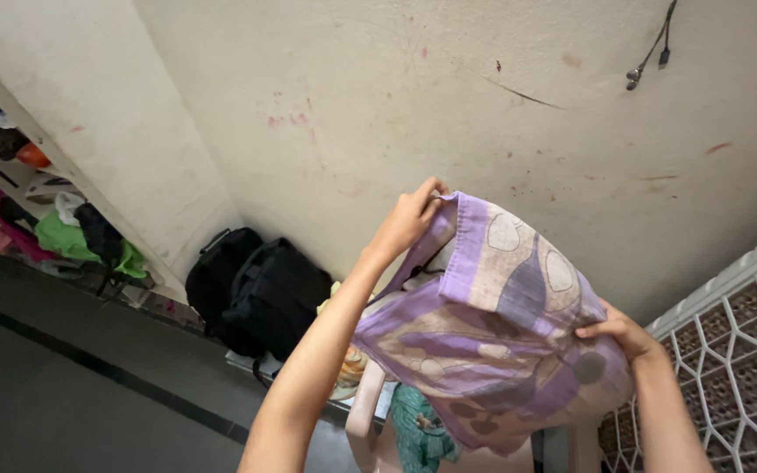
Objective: The person places pillowcases onto pillows by pulling the fabric over the pillows and smoothing it down.
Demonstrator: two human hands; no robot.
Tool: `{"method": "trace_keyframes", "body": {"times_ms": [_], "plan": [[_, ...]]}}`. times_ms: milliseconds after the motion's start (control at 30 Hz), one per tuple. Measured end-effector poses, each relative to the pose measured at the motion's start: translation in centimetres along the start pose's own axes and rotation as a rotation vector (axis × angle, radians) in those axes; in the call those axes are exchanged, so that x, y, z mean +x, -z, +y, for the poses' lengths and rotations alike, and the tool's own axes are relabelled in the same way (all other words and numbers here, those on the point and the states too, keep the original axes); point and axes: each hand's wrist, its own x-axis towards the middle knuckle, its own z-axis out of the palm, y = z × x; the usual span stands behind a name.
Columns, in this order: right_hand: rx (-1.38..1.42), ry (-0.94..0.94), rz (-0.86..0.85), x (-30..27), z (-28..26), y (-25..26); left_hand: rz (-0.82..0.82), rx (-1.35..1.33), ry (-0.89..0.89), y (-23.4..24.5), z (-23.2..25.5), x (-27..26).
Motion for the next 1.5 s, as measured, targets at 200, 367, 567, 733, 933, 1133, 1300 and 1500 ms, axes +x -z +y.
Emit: {"method": "trace_keyframes", "body": {"times_ms": [200, 367, 567, 733, 933, 1133, 1300, 1500], "plan": [[-0.014, -0.009, -0.005, -0.3, -0.2, 0.7, -0.099, -0.207, 0.074, -1.0, -0.9, 0.9], [-0.046, -0.010, 0.008, -0.4, -0.3, 1.4, -0.268, -0.648, 0.294, -0.5, 0.6, 1.0], [-0.069, -0.009, 0.020, -0.4, 0.0, 2.5, -0.309, -0.625, 0.130, -2.9, -2.8, 1.3], [-0.014, -0.045, 0.046, -0.6, 0.0, 3.2, -0.254, -0.562, 0.042, -3.5, -2.7, 0.5], [0.009, -0.032, 0.082, -1.3, -0.3, 5.0, -0.392, -0.230, 0.255, -6.3, -9.3, -2.3], [0.052, 0.006, 0.048, -2.1, -0.2, 6.8, -0.811, 0.245, 0.666, -9.6, -15.7, -6.6], [0.019, 0.015, 0.051, -3.1, -0.5, 7.3, -0.772, -0.013, 1.064, -10.7, -16.0, -10.1], [0.003, 0.039, 0.046, -4.4, -0.5, 8.5, -0.889, 0.076, 0.912, -13.3, -22.0, -10.6]]}}
